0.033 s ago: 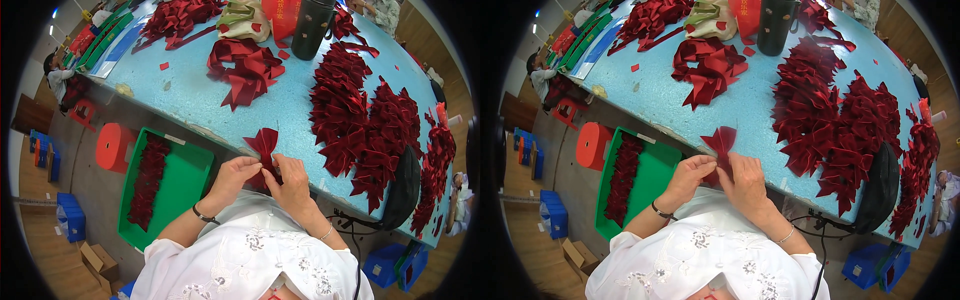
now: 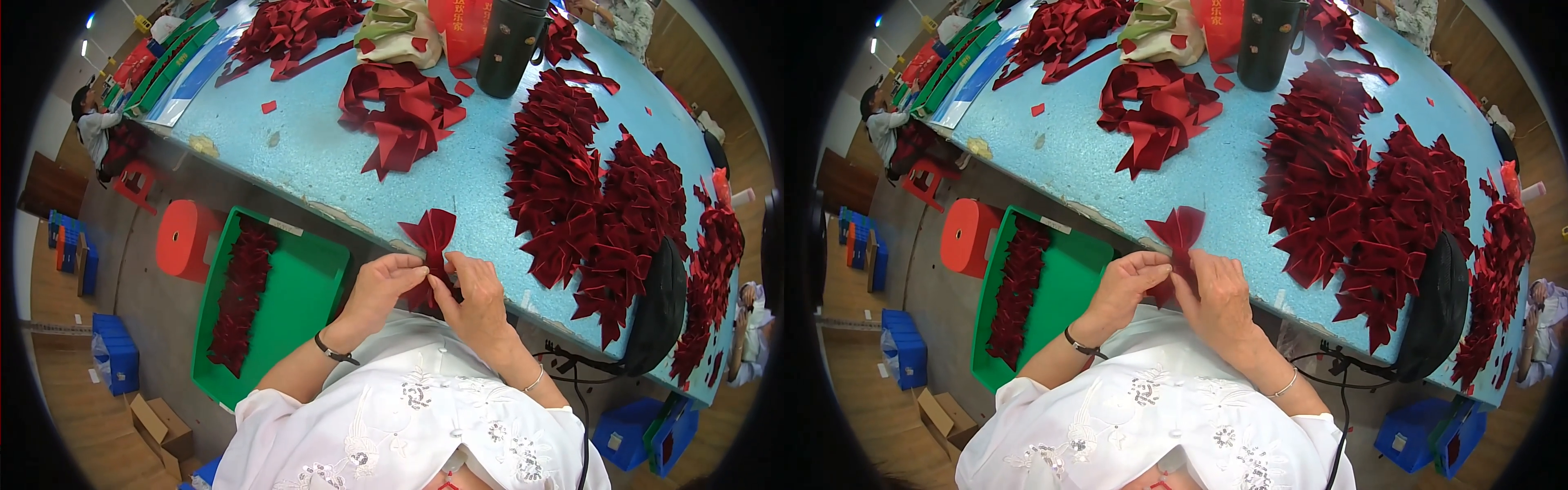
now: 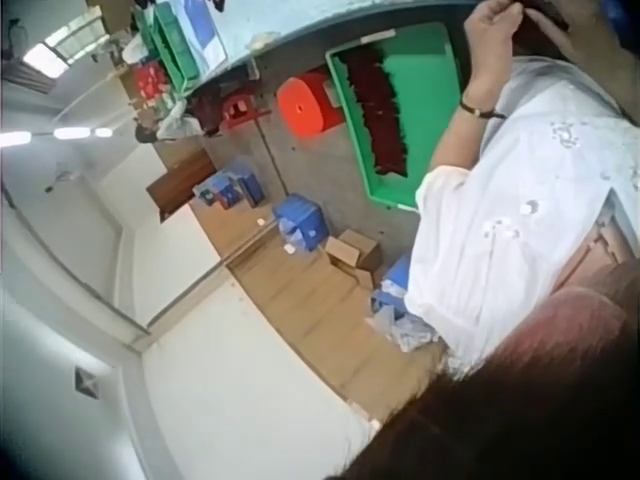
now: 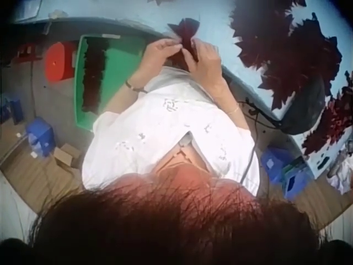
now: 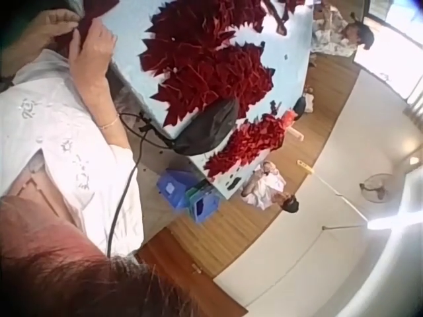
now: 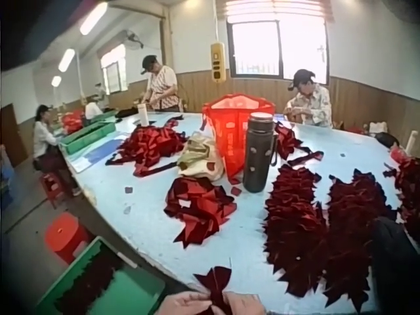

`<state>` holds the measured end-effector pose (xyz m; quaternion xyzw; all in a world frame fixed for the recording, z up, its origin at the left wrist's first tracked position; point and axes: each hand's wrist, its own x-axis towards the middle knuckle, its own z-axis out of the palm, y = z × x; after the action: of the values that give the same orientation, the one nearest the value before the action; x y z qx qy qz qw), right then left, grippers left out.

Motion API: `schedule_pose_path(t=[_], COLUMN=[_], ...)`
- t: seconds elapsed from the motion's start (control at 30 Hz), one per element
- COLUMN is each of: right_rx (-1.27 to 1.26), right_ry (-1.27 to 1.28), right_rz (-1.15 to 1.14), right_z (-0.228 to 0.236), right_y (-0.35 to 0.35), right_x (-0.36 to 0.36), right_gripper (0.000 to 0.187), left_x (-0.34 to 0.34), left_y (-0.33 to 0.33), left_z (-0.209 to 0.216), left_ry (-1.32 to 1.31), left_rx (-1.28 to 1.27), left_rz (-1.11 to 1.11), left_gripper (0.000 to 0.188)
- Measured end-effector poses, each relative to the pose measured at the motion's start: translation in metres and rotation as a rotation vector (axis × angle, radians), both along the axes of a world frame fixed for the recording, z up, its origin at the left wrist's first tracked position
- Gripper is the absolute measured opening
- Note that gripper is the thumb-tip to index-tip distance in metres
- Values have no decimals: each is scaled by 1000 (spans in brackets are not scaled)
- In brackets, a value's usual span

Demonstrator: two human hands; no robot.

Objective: Assembling fabric bows by hand at a factory workstation.

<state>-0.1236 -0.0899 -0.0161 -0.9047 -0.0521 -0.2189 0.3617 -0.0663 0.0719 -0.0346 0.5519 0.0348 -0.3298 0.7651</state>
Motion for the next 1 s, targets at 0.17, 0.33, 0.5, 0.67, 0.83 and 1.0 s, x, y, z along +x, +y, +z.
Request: schedule_pose_path(t=[0.17, 0.33, 0.5, 0.67, 0.83, 1.0], right_rx=[85, -19, -152, -167, -125, -158], right_ry=[42, -199, -188, -131, -212, -129], right_rz=[13, -72, -111, -134, 9, 190], right_z=[3, 17, 24, 16, 19, 13], right_y=[-11, -26, -39, -50, -38, -25], right_x=[-3, 17, 32, 38, 52, 62], right_gripper=[25, 20, 19, 19, 25, 36], left_x=[12, 52, 89, 83, 24, 8], left_y=[4, 1, -6, -3, -9, -9], left_z=[11, 32, 57, 55, 36, 17], left_ry=[-160, -561, -738, -1560, -1591, -1477], left_rx=[111, 334, 636, 788, 740, 786], left_rz=[-87, -363, -537, -8, -121, -227], left_gripper=[19, 19, 20, 29, 49, 67])
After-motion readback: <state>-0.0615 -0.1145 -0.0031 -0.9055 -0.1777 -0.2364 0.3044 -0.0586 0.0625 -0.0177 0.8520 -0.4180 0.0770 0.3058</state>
